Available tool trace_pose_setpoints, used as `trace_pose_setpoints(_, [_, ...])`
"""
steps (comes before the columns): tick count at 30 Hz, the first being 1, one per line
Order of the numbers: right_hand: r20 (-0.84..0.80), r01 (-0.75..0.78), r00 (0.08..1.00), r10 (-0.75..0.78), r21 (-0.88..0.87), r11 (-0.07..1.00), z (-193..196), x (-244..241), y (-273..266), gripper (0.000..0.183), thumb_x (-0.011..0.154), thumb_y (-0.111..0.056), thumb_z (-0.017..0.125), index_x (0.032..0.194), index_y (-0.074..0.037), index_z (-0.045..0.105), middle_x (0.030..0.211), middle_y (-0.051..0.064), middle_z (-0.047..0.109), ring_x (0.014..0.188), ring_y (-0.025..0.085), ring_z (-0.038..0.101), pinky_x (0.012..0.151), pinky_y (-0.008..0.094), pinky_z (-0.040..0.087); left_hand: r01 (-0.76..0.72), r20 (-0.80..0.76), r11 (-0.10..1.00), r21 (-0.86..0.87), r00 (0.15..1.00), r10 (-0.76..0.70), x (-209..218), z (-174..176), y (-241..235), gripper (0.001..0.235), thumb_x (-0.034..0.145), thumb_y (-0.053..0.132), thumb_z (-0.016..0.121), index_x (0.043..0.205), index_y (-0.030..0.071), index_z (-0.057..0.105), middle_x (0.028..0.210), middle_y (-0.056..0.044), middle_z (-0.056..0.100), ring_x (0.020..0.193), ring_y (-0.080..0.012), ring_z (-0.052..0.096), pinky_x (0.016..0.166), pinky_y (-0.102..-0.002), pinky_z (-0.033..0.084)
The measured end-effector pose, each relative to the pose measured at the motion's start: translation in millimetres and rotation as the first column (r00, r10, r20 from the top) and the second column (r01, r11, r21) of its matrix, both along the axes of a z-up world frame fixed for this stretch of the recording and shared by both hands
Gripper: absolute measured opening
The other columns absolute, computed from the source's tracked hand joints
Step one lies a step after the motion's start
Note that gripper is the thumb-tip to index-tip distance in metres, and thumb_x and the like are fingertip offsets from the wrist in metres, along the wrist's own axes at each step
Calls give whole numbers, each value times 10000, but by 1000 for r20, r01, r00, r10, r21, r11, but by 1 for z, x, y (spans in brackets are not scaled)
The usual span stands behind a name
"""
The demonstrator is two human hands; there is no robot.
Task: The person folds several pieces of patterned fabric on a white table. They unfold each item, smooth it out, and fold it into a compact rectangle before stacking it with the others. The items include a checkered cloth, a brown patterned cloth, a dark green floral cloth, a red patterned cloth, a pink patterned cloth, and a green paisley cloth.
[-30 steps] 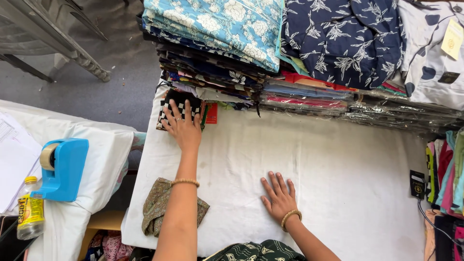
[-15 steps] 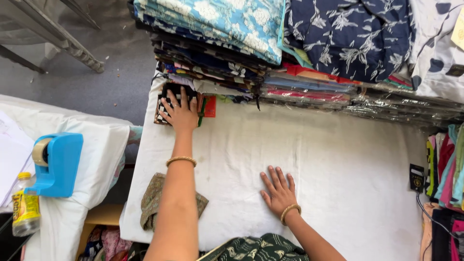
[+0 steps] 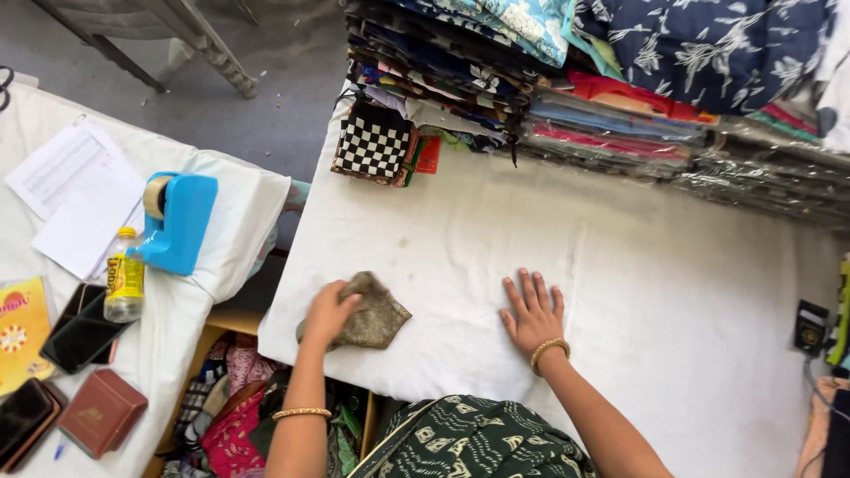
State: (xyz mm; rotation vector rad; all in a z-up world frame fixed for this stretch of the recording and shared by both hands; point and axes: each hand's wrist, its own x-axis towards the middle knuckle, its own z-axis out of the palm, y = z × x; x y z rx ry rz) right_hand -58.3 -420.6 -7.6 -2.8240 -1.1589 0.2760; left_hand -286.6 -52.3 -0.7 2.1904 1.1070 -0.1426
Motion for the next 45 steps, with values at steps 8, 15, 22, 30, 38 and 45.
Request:
trace_pose_setpoints(8, [-718, 534, 691, 84, 585, 610, 33, 15, 1, 437, 955, -332, 658, 1348, -152, 592, 1420, 75, 550, 1304, 210, 509, 1063, 364, 450, 335, 480, 901, -277, 860, -173, 133, 84, -159, 328, 899, 218, 708, 1127, 36, 557, 1031, -167, 662, 973, -317, 656, 859, -398, 515])
trace_pose_setpoints(15, [-771, 664, 610, 183, 623, 412, 63, 50, -90, 152, 997, -101, 667, 1102, 9, 667, 952, 12, 655, 891, 106, 580, 799, 303, 516, 515, 635, 596, -617, 772, -10, 180, 108, -234, 284, 858, 23, 781, 896, 68, 503, 903, -13, 520, 850, -145, 498, 751, -304, 446])
trace_pose_setpoints(22, [-773, 718, 630, 78, 618, 320, 133, 84, -237, 273, 1010, -76, 568, 1249, 1, 676, 1086, 15, 717, 1002, 101, 639, 898, 281, 535, 550, 656, 454, -701, 747, 108, 174, 162, -210, 232, 932, 23, 714, 939, 95, 494, 942, -18, 551, 828, -121, 508, 736, -293, 463])
trace_pose_setpoints(30, [-805, 636, 580, 124, 542, 549, 154, 58, -231, 289, 1021, -97, 552, 1262, 8, 669, 1157, 55, 718, 1079, 132, 640, 963, 311, 523, 774, 629, 531, -345, 611, -481, 203, 127, -340, 731, 874, 193, 806, 1464, 9, 415, 1431, -134, 507, 1305, -258, 489, 1042, -407, 418])
trace_pose_setpoints(38, [-804, 783, 594, -24, 571, 245, 138, 125, -311, 216, 1057, -124, 510, 1156, -19, 672, 1007, 7, 688, 912, 78, 629, 829, 250, 513, 366, 475, 551, -750, 877, 65, 204, 121, -270, 334, 951, 208, 675, 1208, -3, 705, 1120, -70, 748, 1026, -155, 683, 926, -328, 540])
trace_pose_setpoints(45, [-528, 717, 691, -494, 589, 373, 100, 183, -304, 215, 981, -163, 681, 1149, -32, 716, 1004, 45, 740, 925, 134, 665, 840, 289, 518, 95, 508, 917, -387, 852, 126, 246, 61, -222, 359, 919, 208, 684, 1251, 75, 657, 1092, -48, 716, 949, -178, 655, 813, -359, 544])
